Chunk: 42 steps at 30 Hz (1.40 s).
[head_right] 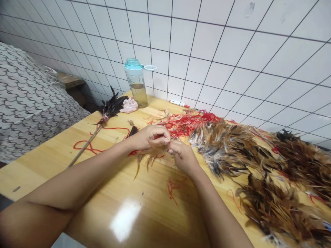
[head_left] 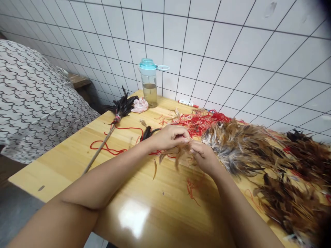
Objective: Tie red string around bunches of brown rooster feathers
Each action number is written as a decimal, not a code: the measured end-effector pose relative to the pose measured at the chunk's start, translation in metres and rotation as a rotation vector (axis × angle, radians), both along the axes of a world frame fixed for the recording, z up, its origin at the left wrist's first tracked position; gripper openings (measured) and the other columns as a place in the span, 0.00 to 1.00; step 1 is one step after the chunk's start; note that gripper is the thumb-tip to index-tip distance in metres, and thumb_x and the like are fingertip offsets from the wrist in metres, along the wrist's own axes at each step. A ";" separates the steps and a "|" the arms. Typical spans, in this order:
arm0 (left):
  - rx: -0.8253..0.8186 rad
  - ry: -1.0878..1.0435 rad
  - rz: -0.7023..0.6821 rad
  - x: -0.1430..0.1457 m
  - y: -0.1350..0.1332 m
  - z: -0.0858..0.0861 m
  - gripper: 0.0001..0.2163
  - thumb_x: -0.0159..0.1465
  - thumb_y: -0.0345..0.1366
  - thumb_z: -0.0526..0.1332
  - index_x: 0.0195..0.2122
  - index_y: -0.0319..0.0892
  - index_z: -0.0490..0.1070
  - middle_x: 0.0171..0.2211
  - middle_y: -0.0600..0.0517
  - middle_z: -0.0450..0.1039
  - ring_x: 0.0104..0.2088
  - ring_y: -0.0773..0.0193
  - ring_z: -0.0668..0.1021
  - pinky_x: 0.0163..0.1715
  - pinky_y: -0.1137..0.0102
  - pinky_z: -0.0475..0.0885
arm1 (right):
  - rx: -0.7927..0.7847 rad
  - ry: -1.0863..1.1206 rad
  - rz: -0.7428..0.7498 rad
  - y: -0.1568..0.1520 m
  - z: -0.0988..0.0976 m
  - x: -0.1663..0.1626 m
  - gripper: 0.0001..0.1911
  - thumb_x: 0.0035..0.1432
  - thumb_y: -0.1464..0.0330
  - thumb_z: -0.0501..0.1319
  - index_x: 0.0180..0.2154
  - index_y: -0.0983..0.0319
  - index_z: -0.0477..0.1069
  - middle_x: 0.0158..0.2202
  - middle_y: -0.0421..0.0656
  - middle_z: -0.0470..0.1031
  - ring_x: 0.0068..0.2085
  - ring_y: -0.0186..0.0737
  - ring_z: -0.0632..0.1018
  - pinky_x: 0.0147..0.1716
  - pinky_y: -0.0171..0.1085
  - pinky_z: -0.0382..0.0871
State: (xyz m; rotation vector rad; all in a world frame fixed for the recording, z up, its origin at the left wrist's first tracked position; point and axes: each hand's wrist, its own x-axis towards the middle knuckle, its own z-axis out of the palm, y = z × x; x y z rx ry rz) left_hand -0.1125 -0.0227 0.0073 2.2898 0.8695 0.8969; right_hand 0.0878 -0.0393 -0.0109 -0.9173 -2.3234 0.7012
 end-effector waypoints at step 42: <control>0.759 0.432 0.109 0.034 -0.026 -0.019 0.12 0.68 0.30 0.49 0.31 0.39 0.69 0.28 0.48 0.69 0.32 0.63 0.69 0.34 0.67 0.63 | 0.200 -0.504 -0.496 -0.012 -0.011 -0.008 0.11 0.59 0.73 0.52 0.32 0.59 0.72 0.33 0.46 0.74 0.32 0.39 0.72 0.27 0.36 0.54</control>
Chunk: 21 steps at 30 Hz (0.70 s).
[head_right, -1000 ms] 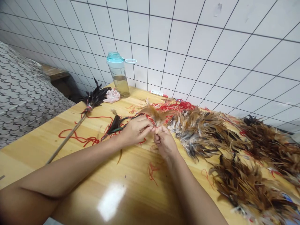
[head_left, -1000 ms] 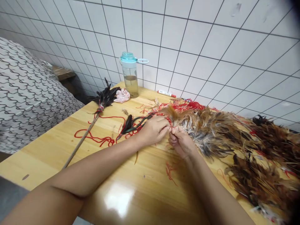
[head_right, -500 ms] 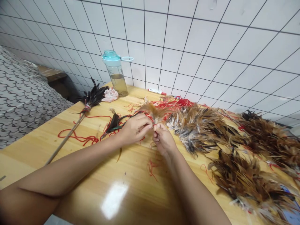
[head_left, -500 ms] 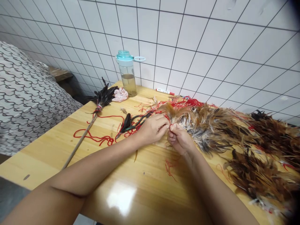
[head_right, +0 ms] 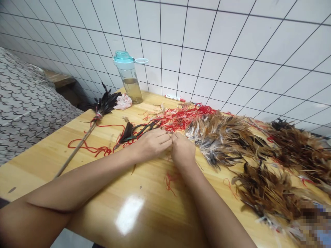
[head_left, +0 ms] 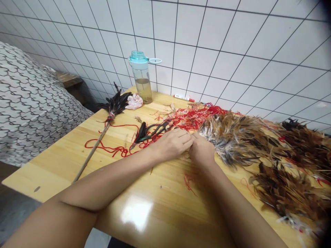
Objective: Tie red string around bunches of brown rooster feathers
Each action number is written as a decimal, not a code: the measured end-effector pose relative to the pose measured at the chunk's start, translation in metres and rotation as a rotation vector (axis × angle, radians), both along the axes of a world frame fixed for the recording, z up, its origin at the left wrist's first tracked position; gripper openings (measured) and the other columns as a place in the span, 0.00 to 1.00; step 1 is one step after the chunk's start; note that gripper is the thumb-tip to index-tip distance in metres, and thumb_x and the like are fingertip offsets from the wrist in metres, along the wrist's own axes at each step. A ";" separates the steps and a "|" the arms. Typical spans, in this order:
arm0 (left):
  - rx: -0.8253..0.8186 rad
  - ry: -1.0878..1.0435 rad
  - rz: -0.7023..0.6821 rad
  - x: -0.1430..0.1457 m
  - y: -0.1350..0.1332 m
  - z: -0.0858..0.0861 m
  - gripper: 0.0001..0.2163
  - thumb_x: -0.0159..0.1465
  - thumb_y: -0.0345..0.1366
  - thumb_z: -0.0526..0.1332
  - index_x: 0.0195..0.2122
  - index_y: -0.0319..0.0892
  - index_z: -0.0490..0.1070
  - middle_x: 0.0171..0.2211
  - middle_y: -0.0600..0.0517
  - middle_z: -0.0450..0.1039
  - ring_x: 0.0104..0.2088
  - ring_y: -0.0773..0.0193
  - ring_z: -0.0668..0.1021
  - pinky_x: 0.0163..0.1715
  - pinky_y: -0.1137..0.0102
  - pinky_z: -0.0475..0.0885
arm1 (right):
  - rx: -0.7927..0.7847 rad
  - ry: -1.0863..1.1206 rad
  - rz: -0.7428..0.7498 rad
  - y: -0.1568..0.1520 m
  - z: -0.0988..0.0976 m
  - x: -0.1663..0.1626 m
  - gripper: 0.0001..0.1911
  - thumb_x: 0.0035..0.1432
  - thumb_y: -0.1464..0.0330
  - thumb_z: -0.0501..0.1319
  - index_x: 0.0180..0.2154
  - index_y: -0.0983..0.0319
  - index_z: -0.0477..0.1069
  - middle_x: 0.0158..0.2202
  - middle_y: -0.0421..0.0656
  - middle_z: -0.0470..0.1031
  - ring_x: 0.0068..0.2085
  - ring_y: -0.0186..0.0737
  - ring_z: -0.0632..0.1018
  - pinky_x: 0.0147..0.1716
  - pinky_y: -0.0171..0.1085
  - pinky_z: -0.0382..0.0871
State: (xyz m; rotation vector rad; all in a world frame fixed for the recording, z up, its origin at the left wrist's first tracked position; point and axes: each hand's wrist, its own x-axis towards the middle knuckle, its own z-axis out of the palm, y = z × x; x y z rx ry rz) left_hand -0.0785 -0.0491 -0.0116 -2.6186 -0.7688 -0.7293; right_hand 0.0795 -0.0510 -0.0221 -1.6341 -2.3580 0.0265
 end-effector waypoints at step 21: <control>-0.956 -0.732 0.028 -0.010 0.011 0.017 0.05 0.59 0.33 0.60 0.30 0.37 0.72 0.27 0.52 0.75 0.28 0.69 0.74 0.31 0.75 0.68 | -1.144 1.762 0.233 0.005 -0.002 0.003 0.10 0.46 0.69 0.70 0.25 0.63 0.69 0.27 0.37 0.69 0.22 0.26 0.59 0.23 0.31 0.52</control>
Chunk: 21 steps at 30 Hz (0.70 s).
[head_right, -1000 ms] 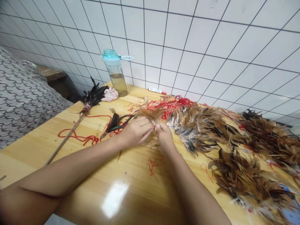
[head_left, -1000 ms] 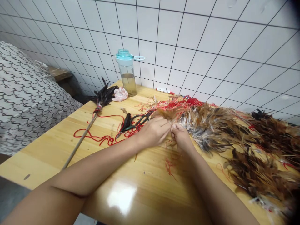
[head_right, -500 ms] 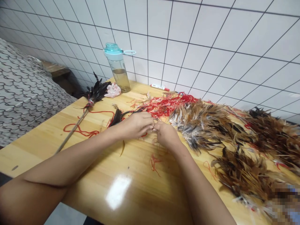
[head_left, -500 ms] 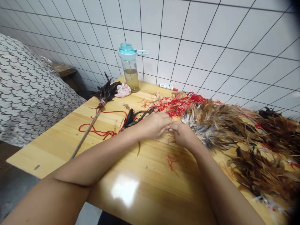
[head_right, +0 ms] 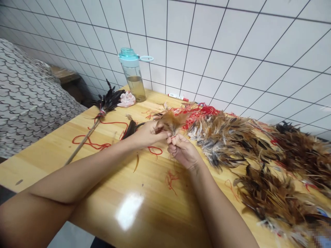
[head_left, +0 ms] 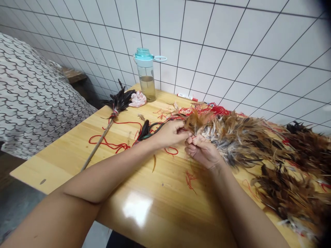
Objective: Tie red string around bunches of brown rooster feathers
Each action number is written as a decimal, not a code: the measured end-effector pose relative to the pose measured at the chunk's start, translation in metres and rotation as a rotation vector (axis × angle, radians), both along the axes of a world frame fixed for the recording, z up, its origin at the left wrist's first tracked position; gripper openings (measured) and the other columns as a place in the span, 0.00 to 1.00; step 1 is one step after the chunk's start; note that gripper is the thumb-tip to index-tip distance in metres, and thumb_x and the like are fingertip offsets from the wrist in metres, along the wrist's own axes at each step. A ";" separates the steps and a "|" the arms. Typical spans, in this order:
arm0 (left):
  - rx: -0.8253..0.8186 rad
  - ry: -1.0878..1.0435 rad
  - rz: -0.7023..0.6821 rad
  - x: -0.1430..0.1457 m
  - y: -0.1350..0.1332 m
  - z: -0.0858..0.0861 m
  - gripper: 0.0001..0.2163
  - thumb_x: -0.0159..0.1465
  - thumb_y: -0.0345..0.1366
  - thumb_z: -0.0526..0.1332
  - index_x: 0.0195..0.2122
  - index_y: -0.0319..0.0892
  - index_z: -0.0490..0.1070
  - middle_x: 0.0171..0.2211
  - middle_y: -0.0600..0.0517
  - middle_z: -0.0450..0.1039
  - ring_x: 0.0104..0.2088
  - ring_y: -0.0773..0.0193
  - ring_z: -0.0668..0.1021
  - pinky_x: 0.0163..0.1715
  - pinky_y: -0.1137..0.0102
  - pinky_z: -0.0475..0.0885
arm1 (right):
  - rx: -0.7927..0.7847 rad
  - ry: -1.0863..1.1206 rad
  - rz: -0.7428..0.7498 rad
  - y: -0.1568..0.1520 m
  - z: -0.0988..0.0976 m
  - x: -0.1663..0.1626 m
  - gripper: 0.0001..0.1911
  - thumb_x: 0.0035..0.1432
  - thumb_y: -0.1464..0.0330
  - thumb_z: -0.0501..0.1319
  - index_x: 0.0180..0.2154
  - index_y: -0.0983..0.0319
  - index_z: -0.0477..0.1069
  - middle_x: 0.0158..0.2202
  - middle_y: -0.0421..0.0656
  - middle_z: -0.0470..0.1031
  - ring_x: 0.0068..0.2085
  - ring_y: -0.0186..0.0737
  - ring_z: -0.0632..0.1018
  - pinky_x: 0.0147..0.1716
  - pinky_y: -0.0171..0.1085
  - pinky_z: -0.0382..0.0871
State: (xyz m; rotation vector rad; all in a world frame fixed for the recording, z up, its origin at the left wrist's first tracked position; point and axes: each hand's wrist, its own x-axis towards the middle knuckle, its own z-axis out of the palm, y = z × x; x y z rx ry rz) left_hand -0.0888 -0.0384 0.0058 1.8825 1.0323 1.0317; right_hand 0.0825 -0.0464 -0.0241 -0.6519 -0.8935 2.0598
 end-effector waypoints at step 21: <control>0.709 0.140 -0.049 0.003 -0.005 -0.005 0.03 0.61 0.27 0.56 0.30 0.39 0.67 0.36 0.45 0.72 0.40 0.64 0.74 0.41 0.69 0.70 | -0.287 0.226 -0.096 -0.004 0.000 -0.012 0.07 0.54 0.75 0.63 0.28 0.62 0.65 0.22 0.34 0.66 0.21 0.25 0.64 0.21 0.26 0.59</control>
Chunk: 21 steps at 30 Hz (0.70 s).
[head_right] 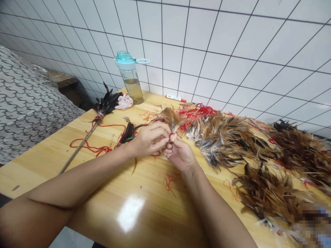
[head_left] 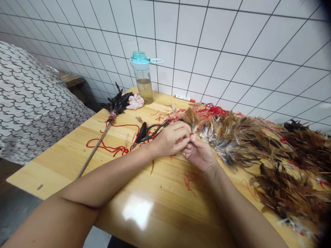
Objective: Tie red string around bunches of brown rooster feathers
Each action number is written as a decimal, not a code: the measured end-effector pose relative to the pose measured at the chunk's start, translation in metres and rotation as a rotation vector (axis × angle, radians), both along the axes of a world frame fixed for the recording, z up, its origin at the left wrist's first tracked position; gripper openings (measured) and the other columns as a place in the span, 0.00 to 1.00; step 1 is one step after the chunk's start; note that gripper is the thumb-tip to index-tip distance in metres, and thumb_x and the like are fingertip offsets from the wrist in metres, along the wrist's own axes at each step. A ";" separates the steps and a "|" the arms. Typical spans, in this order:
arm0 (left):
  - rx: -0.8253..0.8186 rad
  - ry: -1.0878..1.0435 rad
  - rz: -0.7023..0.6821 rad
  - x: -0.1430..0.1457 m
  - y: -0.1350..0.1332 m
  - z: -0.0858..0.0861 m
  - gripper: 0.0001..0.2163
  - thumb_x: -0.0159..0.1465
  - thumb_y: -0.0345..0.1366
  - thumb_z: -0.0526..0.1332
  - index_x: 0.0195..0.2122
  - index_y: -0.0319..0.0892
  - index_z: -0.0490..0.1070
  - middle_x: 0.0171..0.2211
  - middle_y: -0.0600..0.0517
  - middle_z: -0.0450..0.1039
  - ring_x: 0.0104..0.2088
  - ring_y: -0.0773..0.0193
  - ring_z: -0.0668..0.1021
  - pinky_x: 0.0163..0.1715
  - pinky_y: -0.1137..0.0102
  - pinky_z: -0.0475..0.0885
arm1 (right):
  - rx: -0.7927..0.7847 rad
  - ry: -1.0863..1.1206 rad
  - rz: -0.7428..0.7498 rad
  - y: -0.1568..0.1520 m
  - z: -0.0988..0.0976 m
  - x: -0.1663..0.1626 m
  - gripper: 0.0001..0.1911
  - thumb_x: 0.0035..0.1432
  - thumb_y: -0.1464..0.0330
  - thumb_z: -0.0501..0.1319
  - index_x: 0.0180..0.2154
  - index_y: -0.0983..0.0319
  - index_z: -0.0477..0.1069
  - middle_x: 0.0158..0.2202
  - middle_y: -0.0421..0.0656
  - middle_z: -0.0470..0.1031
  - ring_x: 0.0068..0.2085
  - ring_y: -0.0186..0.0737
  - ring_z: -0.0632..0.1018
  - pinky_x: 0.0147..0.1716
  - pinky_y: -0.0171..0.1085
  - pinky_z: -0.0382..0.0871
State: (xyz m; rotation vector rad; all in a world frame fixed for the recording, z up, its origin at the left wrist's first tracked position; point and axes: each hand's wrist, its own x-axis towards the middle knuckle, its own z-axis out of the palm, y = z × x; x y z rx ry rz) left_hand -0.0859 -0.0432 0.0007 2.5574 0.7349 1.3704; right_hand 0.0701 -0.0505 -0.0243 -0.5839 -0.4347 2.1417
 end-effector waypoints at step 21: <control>-0.908 -0.311 -0.254 -0.005 0.001 0.001 0.07 0.63 0.35 0.58 0.38 0.37 0.64 0.30 0.51 0.73 0.28 0.72 0.76 0.30 0.75 0.73 | 0.008 0.067 0.118 -0.009 0.000 -0.010 0.09 0.58 0.73 0.60 0.28 0.62 0.62 0.24 0.35 0.63 0.23 0.27 0.62 0.21 0.26 0.58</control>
